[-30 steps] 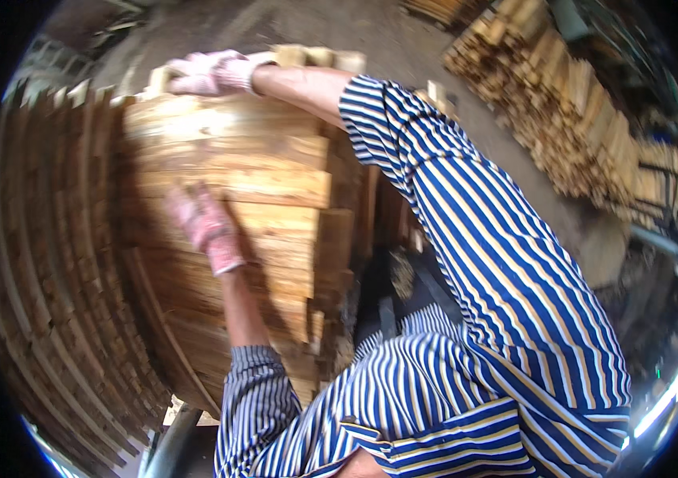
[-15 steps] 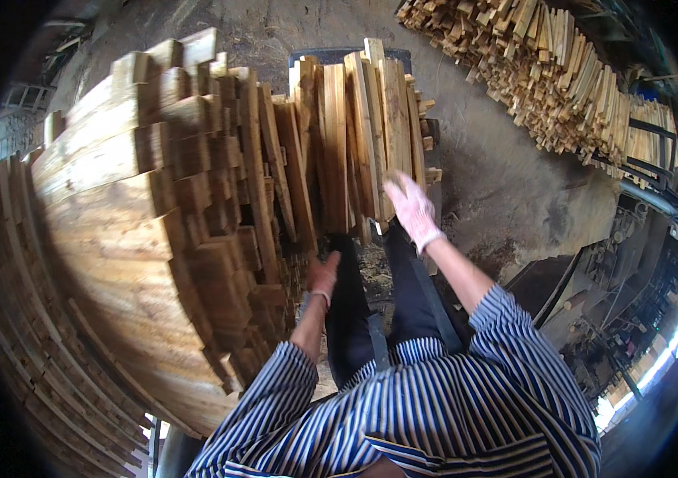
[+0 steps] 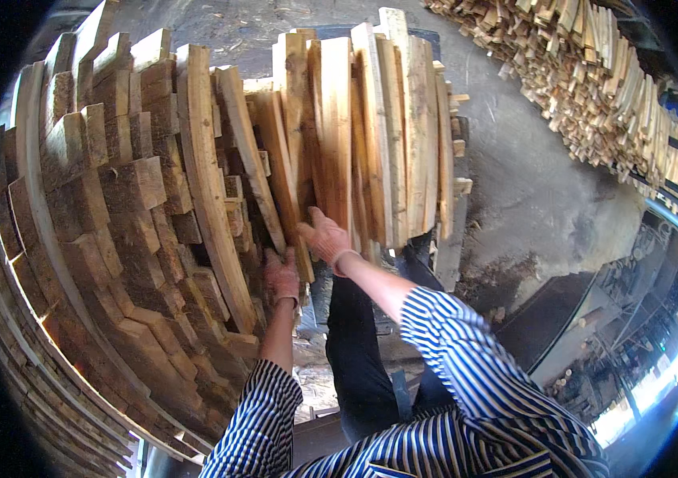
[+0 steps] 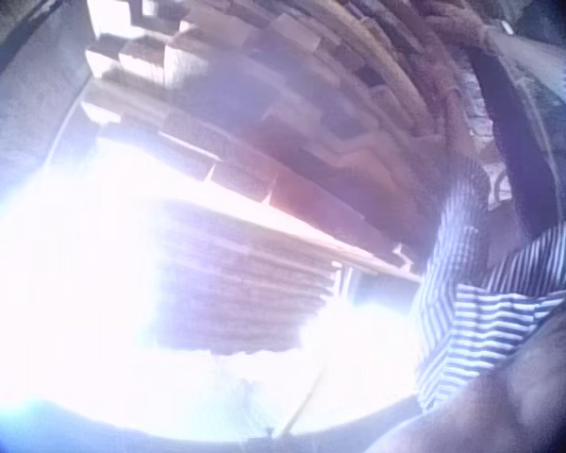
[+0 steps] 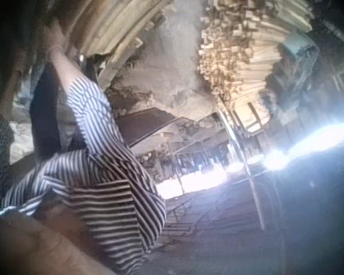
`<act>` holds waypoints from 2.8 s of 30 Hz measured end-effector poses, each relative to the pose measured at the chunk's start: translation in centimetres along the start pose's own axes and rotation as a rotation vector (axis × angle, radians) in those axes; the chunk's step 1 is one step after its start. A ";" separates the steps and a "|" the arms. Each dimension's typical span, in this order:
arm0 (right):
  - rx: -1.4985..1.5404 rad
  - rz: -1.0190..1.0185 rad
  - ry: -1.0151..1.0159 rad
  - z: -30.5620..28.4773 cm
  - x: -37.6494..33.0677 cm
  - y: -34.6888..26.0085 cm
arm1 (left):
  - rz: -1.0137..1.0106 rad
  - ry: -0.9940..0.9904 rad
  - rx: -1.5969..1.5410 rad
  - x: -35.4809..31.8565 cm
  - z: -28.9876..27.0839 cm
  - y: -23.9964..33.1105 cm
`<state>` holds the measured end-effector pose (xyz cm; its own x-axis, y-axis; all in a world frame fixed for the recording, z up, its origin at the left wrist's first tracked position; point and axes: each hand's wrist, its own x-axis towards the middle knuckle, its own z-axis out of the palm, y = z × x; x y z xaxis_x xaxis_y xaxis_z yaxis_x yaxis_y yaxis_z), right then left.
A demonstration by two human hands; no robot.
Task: The person repeatedly picks up wooden planks from a large pile and stacks them onto a growing stack. The person uses both hands to lift and place the planks, organizing them in a repetitive cycle.
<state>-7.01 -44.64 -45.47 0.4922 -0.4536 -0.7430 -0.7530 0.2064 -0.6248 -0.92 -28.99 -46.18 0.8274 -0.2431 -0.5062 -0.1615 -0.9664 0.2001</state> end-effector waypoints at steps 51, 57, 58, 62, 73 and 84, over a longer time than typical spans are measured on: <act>-0.459 -0.746 -0.343 -17.6 -26.1 -48.4 | 0.102 0.045 -1.603 -4.6 -54.7 19.9; -0.844 -0.803 -0.036 -10.6 -17.0 -62.7 | 0.113 0.565 0.073 3.3 -53.9 8.8; -0.937 -0.844 -0.041 -9.5 -14.0 -64.9 | 0.124 0.473 0.094 4.4 -52.9 8.2; -1.004 -1.061 -0.117 -1.3 -4.8 -65.3 | 0.178 0.528 0.136 4.5 -53.0 9.8; -0.900 -1.448 0.013 -1.0 -2.2 -63.5 | 0.216 0.512 0.165 5.3 -51.7 9.4; -0.794 -1.402 0.525 -11.3 -8.6 -56.4 | 0.577 0.749 -0.087 -4.1 -45.2 10.2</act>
<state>26.32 -62.21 -1.11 0.8576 -0.1479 0.4926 0.0070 -0.9543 -0.2988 18.33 -34.02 -4.19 0.7669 -0.5352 0.3541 -0.6378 -0.6969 0.3281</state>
